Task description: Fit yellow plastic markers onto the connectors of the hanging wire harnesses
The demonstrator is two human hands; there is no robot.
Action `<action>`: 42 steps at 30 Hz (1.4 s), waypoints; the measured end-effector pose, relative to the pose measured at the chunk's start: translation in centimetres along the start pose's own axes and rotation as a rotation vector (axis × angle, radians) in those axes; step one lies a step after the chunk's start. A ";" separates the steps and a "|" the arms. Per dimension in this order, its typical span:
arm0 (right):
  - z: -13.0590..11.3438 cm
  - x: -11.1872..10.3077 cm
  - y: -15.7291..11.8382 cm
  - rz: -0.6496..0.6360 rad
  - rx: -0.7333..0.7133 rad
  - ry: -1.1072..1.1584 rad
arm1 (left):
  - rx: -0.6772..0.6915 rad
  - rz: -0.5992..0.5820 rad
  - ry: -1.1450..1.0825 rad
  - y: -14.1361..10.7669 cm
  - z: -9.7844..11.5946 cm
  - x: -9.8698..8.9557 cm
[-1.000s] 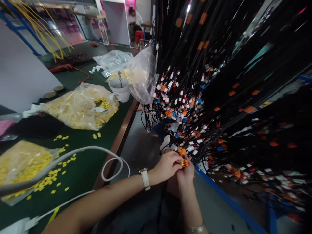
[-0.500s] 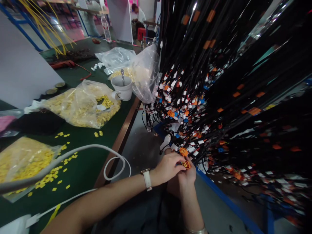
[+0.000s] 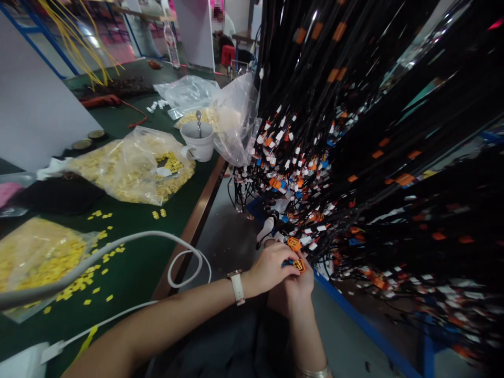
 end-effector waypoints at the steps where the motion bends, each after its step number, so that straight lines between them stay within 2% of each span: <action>1: 0.0 0.0 -0.1 0.005 0.005 0.004 | -0.007 0.005 -0.004 0.0 -0.1 0.0; 7: 0.0 0.1 -0.4 0.037 0.061 0.044 | 0.012 0.003 -0.020 -0.1 -0.1 0.3; 12: -0.2 0.1 -0.7 0.047 0.091 0.070 | 0.035 0.015 0.056 -0.5 0.1 0.3; 18: -0.2 0.5 -0.9 0.059 0.139 0.102 | 0.067 -0.025 0.153 -0.8 0.4 0.2; 23: -0.1 0.2 -1.0 0.116 0.173 0.180 | 0.091 -0.018 0.122 -0.9 0.7 0.1; 27: -0.1 0.4 -1.1 0.082 0.128 0.163 | 0.026 -0.006 0.068 -0.6 0.5 0.1; 30: -0.2 0.6 -1.3 0.119 0.127 0.167 | -0.031 0.003 0.041 -0.5 0.3 0.1; 35: -0.3 1.1 -1.6 0.121 0.220 0.221 | 0.117 -0.025 0.119 -0.5 0.6 -0.2; 37: -0.3 1.1 -1.6 0.137 0.211 0.219 | 0.160 -0.052 0.129 -0.5 0.7 -0.3; 42: -0.2 0.7 -1.0 0.173 0.121 0.157 | 0.044 -0.084 0.059 -0.2 0.5 -0.8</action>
Point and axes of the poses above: each hand's wrist, its own y-axis towards the middle knuckle, its own x-axis out of the palm, z = x × y, the point moved 3 cm from there along y, towards the middle knuckle, and after that the axes turned 1 degree about -z, right-handed, at the moved point
